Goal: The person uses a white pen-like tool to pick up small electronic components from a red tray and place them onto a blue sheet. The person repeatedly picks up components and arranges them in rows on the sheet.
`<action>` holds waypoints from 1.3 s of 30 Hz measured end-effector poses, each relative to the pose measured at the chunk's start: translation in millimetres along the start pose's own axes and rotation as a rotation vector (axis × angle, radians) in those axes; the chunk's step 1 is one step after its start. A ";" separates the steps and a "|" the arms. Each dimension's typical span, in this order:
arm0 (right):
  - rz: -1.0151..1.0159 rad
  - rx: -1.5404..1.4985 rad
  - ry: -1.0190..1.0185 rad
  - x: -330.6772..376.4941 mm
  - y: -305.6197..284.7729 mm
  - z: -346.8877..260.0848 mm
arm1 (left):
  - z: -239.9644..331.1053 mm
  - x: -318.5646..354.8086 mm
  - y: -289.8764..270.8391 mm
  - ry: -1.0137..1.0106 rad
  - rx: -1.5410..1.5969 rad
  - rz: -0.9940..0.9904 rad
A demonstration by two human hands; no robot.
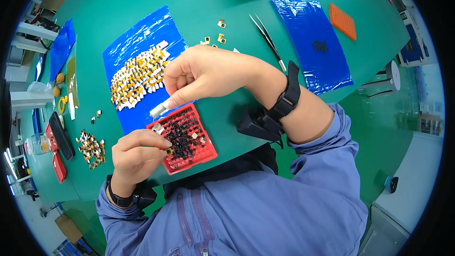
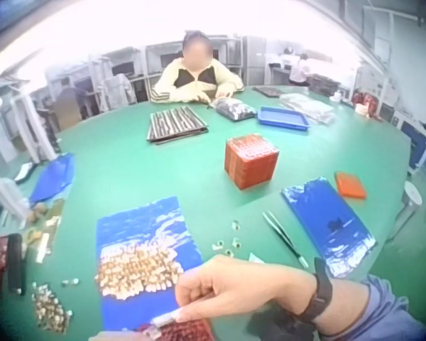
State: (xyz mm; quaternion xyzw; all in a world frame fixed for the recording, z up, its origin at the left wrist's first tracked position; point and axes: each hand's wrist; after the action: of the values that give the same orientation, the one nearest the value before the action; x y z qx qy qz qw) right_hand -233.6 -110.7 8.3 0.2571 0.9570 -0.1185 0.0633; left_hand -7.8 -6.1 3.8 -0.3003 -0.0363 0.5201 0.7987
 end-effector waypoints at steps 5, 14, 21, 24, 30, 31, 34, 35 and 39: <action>0.005 0.019 0.007 -1.3 0.9 -2.0 | -3.4 1.6 -0.6 0.038 0.001 0.002; 0.064 -0.038 -0.040 0.2 3.4 7.6 | -3.5 1.3 -0.1 0.022 0.029 0.027; 0.010 -0.003 -0.003 0.0 2.6 3.7 | -4.3 2.1 0.6 0.025 0.037 0.036; 0.001 -0.009 0.002 -0.5 2.1 1.7 | -4.9 2.0 0.6 0.041 0.030 0.038; 0.003 0.000 0.018 -0.1 1.9 0.8 | -3.1 1.0 0.7 0.047 0.049 0.038; 0.003 0.003 0.018 -0.1 1.9 1.2 | -3.1 1.2 0.6 0.048 0.046 0.036; 0.001 0.005 0.017 0.1 2.0 1.1 | -3.1 2.0 0.6 0.051 0.041 0.036; -0.001 0.005 0.017 -0.3 1.9 0.9 | -3.3 2.0 0.7 0.052 0.043 0.039; -0.009 0.043 0.020 -2.7 1.8 -3.9 | 0.6 0.2 -9.5 0.057 -0.044 0.027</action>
State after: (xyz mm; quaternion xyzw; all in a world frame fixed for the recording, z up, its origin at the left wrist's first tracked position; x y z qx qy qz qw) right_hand -230.6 -109.5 12.2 0.2555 0.9559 -0.1367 0.0476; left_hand -0.2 -8.3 9.1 -0.3332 -0.0208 0.5211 0.7855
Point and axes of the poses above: each hand's wrist, its own x-axis away from the middle knuckle, its own y-axis out of the palm, z = x × y, and after that the axes turned 15 degrees about -y, right-handed
